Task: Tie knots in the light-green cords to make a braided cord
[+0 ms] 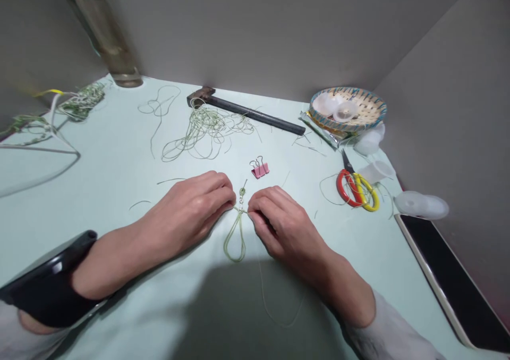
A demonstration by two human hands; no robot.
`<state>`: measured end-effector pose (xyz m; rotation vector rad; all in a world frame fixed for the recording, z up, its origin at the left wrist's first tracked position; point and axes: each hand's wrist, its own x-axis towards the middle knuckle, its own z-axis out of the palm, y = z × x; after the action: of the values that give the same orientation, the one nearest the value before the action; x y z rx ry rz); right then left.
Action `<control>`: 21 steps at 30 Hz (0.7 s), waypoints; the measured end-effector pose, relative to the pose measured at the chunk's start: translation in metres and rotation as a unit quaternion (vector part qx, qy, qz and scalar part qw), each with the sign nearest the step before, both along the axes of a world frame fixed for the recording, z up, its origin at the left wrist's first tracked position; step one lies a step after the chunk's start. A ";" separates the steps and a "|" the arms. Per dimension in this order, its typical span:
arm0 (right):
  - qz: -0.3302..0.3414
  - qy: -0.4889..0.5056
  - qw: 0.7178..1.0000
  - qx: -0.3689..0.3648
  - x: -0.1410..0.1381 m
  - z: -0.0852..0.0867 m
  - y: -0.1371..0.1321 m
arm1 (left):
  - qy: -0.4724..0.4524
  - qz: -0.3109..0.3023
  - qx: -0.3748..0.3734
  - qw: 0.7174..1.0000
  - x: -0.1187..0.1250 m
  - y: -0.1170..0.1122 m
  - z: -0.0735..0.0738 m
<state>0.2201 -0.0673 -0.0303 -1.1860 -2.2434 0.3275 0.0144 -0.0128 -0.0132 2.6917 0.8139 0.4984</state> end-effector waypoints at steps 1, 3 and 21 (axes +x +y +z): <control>0.001 -0.001 1.000 0.003 0.000 0.001 0.000 | 0.007 -0.005 0.009 1.000 0.001 0.000 0.001; -0.001 -0.006 1.000 0.007 0.000 0.002 -0.001 | 0.019 -0.012 0.020 1.000 0.003 -0.001 0.002; -0.047 -0.080 0.993 0.067 -0.003 0.005 -0.002 | -0.015 0.022 -0.033 0.999 0.000 -0.005 0.007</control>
<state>0.2172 -0.0694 -0.0253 -1.2799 -2.2951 0.0436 0.0144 -0.0179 -0.0064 2.6058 0.8670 0.5116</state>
